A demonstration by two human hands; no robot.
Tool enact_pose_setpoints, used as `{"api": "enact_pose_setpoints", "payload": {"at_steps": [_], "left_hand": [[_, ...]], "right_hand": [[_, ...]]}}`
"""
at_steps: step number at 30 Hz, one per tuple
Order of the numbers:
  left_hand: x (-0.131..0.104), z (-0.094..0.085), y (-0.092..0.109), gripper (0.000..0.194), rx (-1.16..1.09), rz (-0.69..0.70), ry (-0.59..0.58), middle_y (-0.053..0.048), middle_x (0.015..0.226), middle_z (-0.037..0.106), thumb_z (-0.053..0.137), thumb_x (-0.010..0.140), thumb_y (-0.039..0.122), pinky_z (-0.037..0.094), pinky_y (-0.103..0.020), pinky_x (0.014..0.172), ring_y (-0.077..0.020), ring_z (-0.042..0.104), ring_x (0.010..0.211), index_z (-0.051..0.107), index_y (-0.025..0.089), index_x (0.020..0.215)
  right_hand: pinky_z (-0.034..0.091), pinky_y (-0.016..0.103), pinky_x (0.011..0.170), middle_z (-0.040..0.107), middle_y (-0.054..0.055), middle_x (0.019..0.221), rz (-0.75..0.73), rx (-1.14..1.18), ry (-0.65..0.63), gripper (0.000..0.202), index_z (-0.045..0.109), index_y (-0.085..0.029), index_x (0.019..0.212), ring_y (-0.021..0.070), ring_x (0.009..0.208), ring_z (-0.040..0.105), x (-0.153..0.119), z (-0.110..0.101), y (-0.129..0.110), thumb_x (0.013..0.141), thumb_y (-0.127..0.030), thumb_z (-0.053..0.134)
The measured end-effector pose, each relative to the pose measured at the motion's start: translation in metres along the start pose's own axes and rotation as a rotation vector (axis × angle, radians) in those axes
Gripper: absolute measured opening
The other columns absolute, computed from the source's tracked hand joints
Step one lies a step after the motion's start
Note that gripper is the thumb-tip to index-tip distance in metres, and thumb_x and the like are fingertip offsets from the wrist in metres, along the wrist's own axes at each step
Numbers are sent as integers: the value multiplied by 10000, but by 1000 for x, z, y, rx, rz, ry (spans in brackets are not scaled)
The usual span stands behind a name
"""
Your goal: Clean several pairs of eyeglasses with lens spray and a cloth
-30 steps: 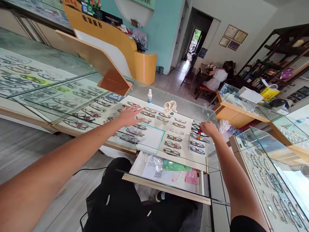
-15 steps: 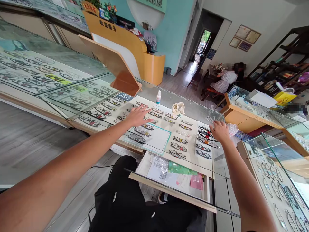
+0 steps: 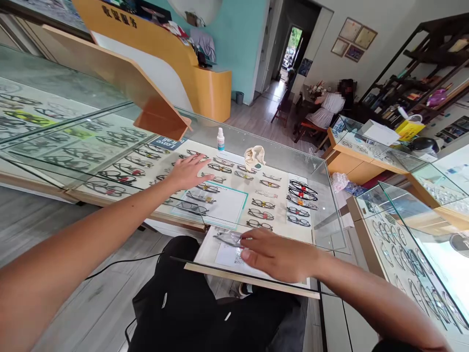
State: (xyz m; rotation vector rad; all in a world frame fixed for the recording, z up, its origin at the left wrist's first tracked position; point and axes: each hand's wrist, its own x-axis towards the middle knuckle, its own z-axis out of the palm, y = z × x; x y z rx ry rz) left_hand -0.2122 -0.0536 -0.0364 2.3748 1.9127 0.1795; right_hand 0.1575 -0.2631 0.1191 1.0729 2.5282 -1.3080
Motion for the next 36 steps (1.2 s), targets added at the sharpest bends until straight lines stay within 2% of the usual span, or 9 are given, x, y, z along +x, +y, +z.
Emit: {"api": "enact_pose_setpoints", "payload": {"at_steps": [2, 5, 7, 9, 13, 17, 20, 29, 36], "left_hand": [[0, 1, 0, 931, 4, 1, 12, -71, 1836, 219, 289, 992, 844, 215, -582, 1291, -415, 211, 1659, 350, 287, 1736], [0, 1, -1, 947, 5, 0, 8, -72, 1837, 218, 275, 983, 860, 216, -587, 1290, -416, 208, 1660, 343, 293, 1738], [-1, -1, -1, 954, -2, 0, -9, -76, 1838, 209, 277, 980, 862, 213, -596, 1292, -412, 195, 1666, 335, 291, 1742], [-1, -3, 0, 952, -7, -1, -21, -82, 1840, 197, 279, 985, 851, 204, -610, 1294, -409, 181, 1672, 326, 280, 1746], [-3, -5, 1, 923, -1, -5, -33, -81, 1844, 175, 276, 1005, 821, 191, -603, 1304, -382, 161, 1685, 309, 279, 1751], [-3, -4, -1, 912, 11, -3, -19, -79, 1842, 183, 276, 1009, 824, 193, -570, 1308, -360, 169, 1687, 324, 287, 1745], [-4, -3, -1, 917, 5, -9, -12, -74, 1840, 198, 280, 1006, 837, 203, -566, 1304, -374, 179, 1683, 340, 291, 1740], [-7, -4, -1, 897, -3, -33, -13, -53, 1837, 212, 314, 1004, 832, 191, -566, 1314, -361, 184, 1684, 343, 318, 1738], [-7, -2, -3, 901, 9, -27, 18, -62, 1826, 249, 346, 998, 833, 226, -556, 1305, -361, 217, 1678, 371, 306, 1729]], "right_hand": [[417, 475, 1289, 645, 124, 1527, 15, 18, -57, 649, 712, -218, 1417, 271, 1499, 514, 14, 26, 8, 1142, -627, 291], [377, 589, 1289, 648, 172, 1521, 59, -27, -87, 648, 696, -200, 1420, 333, 1533, 461, 40, 65, 41, 1144, -602, 270], [338, 662, 1287, 526, 242, 1644, 172, -82, -75, 720, 560, -133, 1572, 396, 1611, 358, 60, 89, 68, 1136, -607, 237], [272, 672, 1317, 309, 272, 1775, 282, -151, -9, 824, 401, -64, 1675, 445, 1673, 220, 83, 108, 93, 1117, -645, 230], [115, 634, 1374, 92, 214, 1841, 352, -338, 266, 885, 240, -28, 1735, 442, 1711, 39, 140, 128, 134, 1096, -639, 279], [27, 586, 1391, 84, 166, 1852, 350, -466, 504, 901, 186, -31, 1749, 420, 1716, 19, 202, 123, 167, 1079, -616, 323], [-35, 552, 1388, 33, 175, 1851, 371, -487, 580, 906, 154, 2, 1745, 405, 1719, -5, 241, 110, 186, 1085, -600, 303], [-93, 548, 1369, 30, 198, 1850, 445, -393, 618, 916, 110, 32, 1738, 408, 1712, -35, 324, 79, 212, 1083, -599, 219], [-123, 562, 1349, 97, 252, 1834, 497, -359, 561, 944, 170, 102, 1704, 447, 1699, 0, 358, 61, 223, 1081, -607, 182]]}}
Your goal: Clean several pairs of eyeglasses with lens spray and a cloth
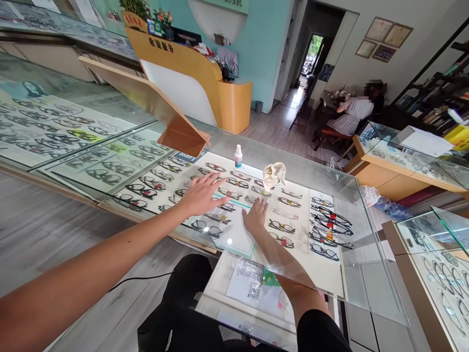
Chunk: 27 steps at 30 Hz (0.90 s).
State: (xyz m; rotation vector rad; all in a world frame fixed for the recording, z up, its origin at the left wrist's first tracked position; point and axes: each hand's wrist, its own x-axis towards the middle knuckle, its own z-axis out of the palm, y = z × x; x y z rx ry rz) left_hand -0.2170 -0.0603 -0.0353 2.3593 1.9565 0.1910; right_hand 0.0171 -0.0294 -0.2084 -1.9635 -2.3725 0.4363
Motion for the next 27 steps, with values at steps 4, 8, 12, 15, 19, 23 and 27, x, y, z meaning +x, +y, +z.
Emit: {"api": "enact_pose_setpoints", "payload": {"at_steps": [4, 8, 12, 15, 19, 23, 27], "left_hand": [[-1, 0, 0, 866, -17, -2, -2, -42, 1828, 246, 356, 1008, 811, 223, -549, 1303, -353, 210, 1679, 374, 328, 1726], [-2, -2, 1, 866, -32, -9, -9, -30, 1829, 244, 379, 1001, 816, 216, -542, 1305, -362, 193, 1682, 366, 346, 1728], [-2, -3, 2, 876, -22, -13, -18, -46, 1828, 247, 359, 1005, 819, 233, -551, 1296, -370, 205, 1678, 374, 323, 1726], [-1, -4, 2, 881, -18, -12, -18, -59, 1826, 250, 363, 1006, 815, 236, -555, 1293, -375, 213, 1675, 380, 307, 1724], [0, -3, 1, 884, -10, -3, -15, -72, 1826, 249, 352, 1005, 822, 247, -556, 1289, -356, 204, 1682, 384, 304, 1721], [-1, -5, 2, 894, -20, 2, -21, -81, 1828, 237, 326, 1008, 828, 253, -574, 1289, -344, 196, 1686, 377, 294, 1723], [-1, -4, 1, 890, -28, 5, -10, -87, 1826, 244, 320, 1010, 826, 247, -581, 1296, -348, 211, 1681, 392, 289, 1715]], "right_hand": [[-140, 552, 1342, 131, 272, 1824, 3, -21, -9, 941, 190, 123, 1691, 448, 1692, 37, 3, 7, 0, 1084, -595, 195], [-133, 555, 1340, 163, 288, 1813, 15, -28, -4, 938, 208, 132, 1683, 448, 1688, 57, 2, 9, -1, 1082, -587, 182], [-111, 554, 1342, 192, 290, 1807, 21, -34, 0, 930, 244, 125, 1678, 451, 1682, 97, 1, 6, -1, 1081, -584, 171], [-98, 564, 1340, 217, 294, 1798, 19, -37, 6, 928, 271, 128, 1670, 460, 1677, 118, 1, 2, -2, 1083, -583, 169], [-61, 573, 1341, 211, 284, 1803, 38, -56, 0, 888, 285, 111, 1674, 449, 1678, 152, -4, -10, -7, 1092, -552, 185], [-18, 591, 1348, 247, 265, 1798, -7, -75, 71, 812, 396, 58, 1653, 446, 1668, 208, -28, -26, -22, 1109, -524, 242], [66, 598, 1367, 360, 198, 1776, -237, 8, 45, 628, 584, -98, 1561, 397, 1660, 267, -88, -31, -43, 1117, -496, 389]]}}
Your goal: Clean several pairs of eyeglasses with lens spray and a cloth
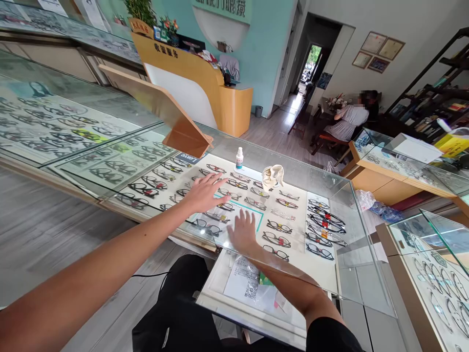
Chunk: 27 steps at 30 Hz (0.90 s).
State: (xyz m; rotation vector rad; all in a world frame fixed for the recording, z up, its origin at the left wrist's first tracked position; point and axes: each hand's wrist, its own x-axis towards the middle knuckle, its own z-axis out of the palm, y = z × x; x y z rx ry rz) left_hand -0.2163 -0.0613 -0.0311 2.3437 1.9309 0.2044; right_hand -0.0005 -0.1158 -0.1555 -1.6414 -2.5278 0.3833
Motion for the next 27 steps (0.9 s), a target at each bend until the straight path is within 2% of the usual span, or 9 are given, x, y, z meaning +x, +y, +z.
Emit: {"api": "enact_pose_setpoints", "payload": {"at_steps": [4, 7, 9, 12, 15, 17, 19, 23, 27], "left_hand": [[2, 5, -2, 888, 16, 19, 21, -86, 1824, 253, 317, 1010, 825, 227, -590, 1306, -345, 223, 1677, 392, 290, 1715], [5, 8, -4, 890, 34, 15, 27, -83, 1826, 246, 311, 1008, 827, 179, -591, 1323, -339, 225, 1679, 395, 294, 1715], [7, 8, -4, 901, 34, 8, 26, -80, 1834, 217, 320, 998, 839, 171, -574, 1329, -352, 195, 1689, 393, 301, 1718], [10, 8, -5, 931, 33, -14, 26, -92, 1841, 189, 352, 977, 857, 157, -557, 1334, -380, 121, 1704, 385, 302, 1724], [12, 8, -5, 944, 36, -18, 5, -105, 1836, 206, 341, 972, 858, 151, -561, 1335, -376, 136, 1703, 358, 301, 1735], [13, 9, -5, 958, 35, -23, 3, -106, 1836, 204, 325, 966, 866, 155, -568, 1334, -379, 151, 1700, 352, 298, 1737], [15, 10, -6, 982, 26, -28, 10, -102, 1837, 200, 314, 951, 885, 154, -571, 1335, -385, 157, 1698, 351, 299, 1738], [18, 12, -10, 1025, -8, -22, 3, -86, 1839, 199, 322, 916, 924, 153, -565, 1340, -386, 145, 1699, 343, 315, 1740], [19, 15, -12, 1015, -21, -13, 20, -86, 1839, 197, 346, 916, 918, 141, -572, 1340, -394, 135, 1701, 360, 318, 1734]], "right_hand": [[310, 471, 1328, 643, 86, 1574, -187, 395, -227, 367, 720, -253, 1367, 268, 1560, 472, -67, -4, -27, 1101, -413, 525], [451, 382, 1223, 757, 63, 1356, -199, 681, -380, 232, 784, -249, 1173, 227, 1396, 627, -105, -24, -31, 1061, -337, 600], [532, 352, 1108, 784, 56, 1259, -123, 809, -487, 193, 792, -233, 1104, 219, 1224, 714, -123, -53, -27, 1031, -321, 637], [584, 326, 967, 820, 54, 1092, -94, 984, -575, 245, 786, -208, 1072, 209, 1069, 759, -142, -118, -10, 1048, -378, 610], [565, 333, 936, 826, 57, 1064, -208, 782, -281, 254, 796, -214, 1031, 210, 1025, 755, -151, -193, 22, 1055, -377, 603], [538, 370, 981, 819, 67, 1135, -150, 497, -2, 264, 791, -227, 1075, 226, 1060, 738, -152, -234, 57, 1074, -365, 566], [522, 402, 1009, 808, 93, 1184, -47, 233, 164, 290, 787, -214, 1110, 255, 1095, 722, -150, -261, 101, 1081, -354, 534], [493, 443, 1074, 777, 139, 1255, 136, -154, 237, 373, 813, -194, 1102, 299, 1153, 679, -146, -272, 188, 1093, -341, 470], [409, 491, 1215, 648, 148, 1556, 220, -288, 145, 476, 789, -181, 1307, 341, 1430, 551, -145, -255, 235, 1113, -419, 425]]}}
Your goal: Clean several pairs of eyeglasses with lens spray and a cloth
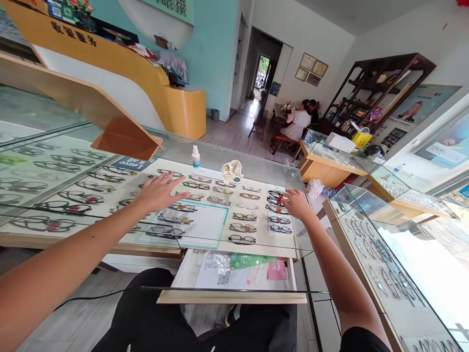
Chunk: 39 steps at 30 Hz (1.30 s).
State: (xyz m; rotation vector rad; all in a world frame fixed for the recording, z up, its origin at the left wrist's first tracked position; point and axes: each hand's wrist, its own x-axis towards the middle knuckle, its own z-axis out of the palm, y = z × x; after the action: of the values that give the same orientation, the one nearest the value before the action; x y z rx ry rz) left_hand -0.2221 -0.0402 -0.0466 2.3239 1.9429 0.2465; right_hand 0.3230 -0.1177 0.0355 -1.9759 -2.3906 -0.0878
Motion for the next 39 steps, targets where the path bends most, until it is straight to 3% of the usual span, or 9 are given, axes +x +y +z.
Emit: {"api": "enact_pose_setpoints", "payload": {"at_steps": [6, 14, 19, 23, 25, 29, 31, 33, 39], "left_hand": [[-3, -5, 3, 1000, 14, 4, -26, -117, 1843, 151, 355, 939, 883, 161, -577, 1330, -379, 123, 1706, 325, 294, 1747], [-6, -10, 8, 996, 16, 5, -7, -136, 1835, 182, 347, 945, 876, 173, -572, 1328, -392, 149, 1699, 362, 270, 1736], [-9, -12, 10, 998, 21, 0, -13, -135, 1835, 189, 333, 942, 887, 176, -574, 1322, -399, 155, 1696, 359, 282, 1736], [-7, -7, 7, 996, 14, 2, -4, -122, 1834, 207, 339, 941, 891, 154, -566, 1326, -398, 155, 1695, 366, 288, 1733], [-5, -4, 5, 998, 12, 10, -1, -132, 1834, 199, 335, 945, 892, 154, -572, 1325, -401, 156, 1694, 365, 282, 1734], [-5, -2, 3, 994, -8, 15, -4, -122, 1839, 185, 353, 946, 889, 154, -575, 1328, -421, 161, 1689, 365, 284, 1734], [-6, -4, 5, 979, -7, 9, -10, -113, 1841, 179, 354, 954, 880, 152, -570, 1330, -416, 159, 1690, 362, 290, 1735], [-8, -6, 7, 974, 3, 4, -18, -117, 1842, 176, 346, 961, 874, 150, -566, 1332, -403, 148, 1695, 355, 286, 1737], [-10, -11, 11, 977, 13, 2, -39, -115, 1842, 175, 338, 965, 872, 144, -538, 1338, -374, 131, 1704, 350, 276, 1739]], "right_hand": [[354, 530, 1254, 552, 112, 1671, 77, -27, -92, 558, 722, -233, 1446, 349, 1547, 455, 11, 21, -3, 1122, -531, 379], [329, 535, 1251, 602, 168, 1607, 105, -67, -86, 571, 725, -169, 1421, 363, 1508, 484, 17, 20, -12, 1119, -519, 390], [295, 595, 1280, 546, 174, 1645, 55, -76, 91, 580, 636, -168, 1515, 394, 1555, 390, 0, -6, -33, 1099, -524, 445], [334, 615, 1282, 549, 150, 1629, -123, 116, 146, 571, 603, -229, 1544, 383, 1560, 391, -43, -51, -83, 1101, -558, 457], [356, 550, 1301, 549, 114, 1630, -244, 321, 3, 548, 603, -278, 1547, 327, 1550, 438, -70, -72, -115, 1107, -575, 467], [418, 447, 1272, 604, 66, 1587, -472, 655, -480, 498, 654, -346, 1510, 268, 1490, 537, -113, -89, -171, 1096, -590, 526], [418, 452, 1264, 621, 83, 1559, -490, 706, -613, 512, 668, -330, 1501, 281, 1487, 530, -121, -79, -189, 1089, -602, 534], [389, 484, 1278, 613, 111, 1551, -452, 709, -664, 544, 666, -291, 1501, 301, 1502, 495, -120, -59, -201, 1092, -613, 508], [353, 601, 1276, 606, 146, 1532, -368, 650, -749, 546, 747, -245, 1299, 339, 1514, 451, -97, 25, -220, 1121, -603, 375]]}}
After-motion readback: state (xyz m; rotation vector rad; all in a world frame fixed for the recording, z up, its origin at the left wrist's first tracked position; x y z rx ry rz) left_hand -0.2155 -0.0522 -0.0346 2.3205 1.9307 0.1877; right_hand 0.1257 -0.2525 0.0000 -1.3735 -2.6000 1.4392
